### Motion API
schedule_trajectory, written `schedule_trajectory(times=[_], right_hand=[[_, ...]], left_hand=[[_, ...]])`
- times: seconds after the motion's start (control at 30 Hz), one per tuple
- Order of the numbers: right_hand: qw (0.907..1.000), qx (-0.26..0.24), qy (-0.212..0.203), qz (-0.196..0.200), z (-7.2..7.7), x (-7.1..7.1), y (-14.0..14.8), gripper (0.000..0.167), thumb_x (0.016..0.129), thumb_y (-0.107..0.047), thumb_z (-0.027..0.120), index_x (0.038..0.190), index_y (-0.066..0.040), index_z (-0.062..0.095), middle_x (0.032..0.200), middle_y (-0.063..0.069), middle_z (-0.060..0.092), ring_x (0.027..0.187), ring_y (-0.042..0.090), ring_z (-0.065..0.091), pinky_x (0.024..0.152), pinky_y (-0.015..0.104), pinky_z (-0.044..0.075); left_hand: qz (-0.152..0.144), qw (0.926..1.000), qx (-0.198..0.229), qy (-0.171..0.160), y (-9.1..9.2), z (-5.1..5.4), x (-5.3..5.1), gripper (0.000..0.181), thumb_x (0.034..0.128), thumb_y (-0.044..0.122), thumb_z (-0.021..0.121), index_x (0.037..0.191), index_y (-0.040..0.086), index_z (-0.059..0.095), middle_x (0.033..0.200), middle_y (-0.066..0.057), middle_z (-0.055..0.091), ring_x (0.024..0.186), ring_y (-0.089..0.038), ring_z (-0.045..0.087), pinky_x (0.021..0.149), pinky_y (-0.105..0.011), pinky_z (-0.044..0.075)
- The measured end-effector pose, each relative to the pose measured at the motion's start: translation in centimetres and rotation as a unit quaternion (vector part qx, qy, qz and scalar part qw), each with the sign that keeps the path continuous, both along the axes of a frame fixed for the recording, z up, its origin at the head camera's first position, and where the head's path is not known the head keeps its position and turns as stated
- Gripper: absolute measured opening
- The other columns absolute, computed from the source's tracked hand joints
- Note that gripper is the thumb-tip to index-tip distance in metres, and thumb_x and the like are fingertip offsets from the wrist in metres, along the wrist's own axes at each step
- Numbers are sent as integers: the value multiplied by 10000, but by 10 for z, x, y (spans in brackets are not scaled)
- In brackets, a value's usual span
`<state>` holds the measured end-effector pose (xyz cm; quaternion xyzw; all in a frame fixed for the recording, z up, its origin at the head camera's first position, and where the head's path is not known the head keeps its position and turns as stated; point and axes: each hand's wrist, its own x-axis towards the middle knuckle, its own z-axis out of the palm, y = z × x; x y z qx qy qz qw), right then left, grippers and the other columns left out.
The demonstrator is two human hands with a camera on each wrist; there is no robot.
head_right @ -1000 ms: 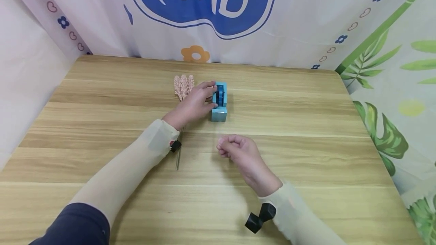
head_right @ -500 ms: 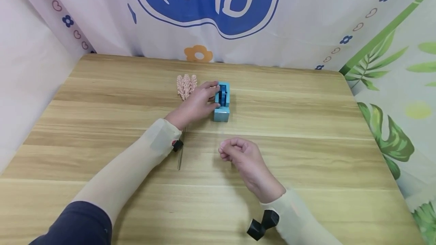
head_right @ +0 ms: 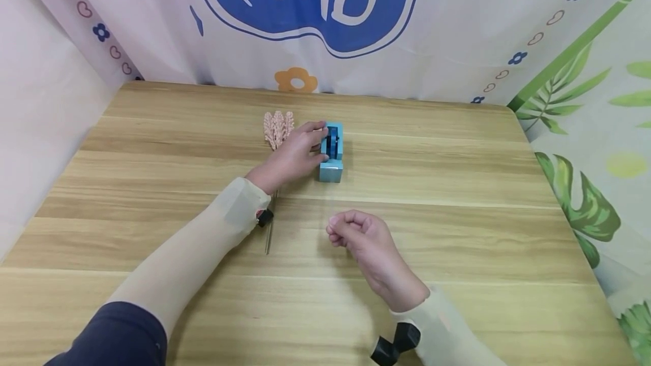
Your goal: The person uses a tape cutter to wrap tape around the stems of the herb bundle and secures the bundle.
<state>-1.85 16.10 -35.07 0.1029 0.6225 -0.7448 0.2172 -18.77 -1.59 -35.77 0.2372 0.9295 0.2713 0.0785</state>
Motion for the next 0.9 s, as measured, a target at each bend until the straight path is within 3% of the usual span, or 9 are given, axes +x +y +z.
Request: schedule_trajectory(times=[0.9], right_hand=[[9996,-246,-111,54,3,16,0,110,1033,-38,594,969,-97,660,915,-51,707,875,70,654,851,202,571]], left_hand=[[-85,9999,103,51,0,1,2,584,1021,134,684,1541,-18,466,1681,-178,357,1471,-307,503,1161,-359,486]])
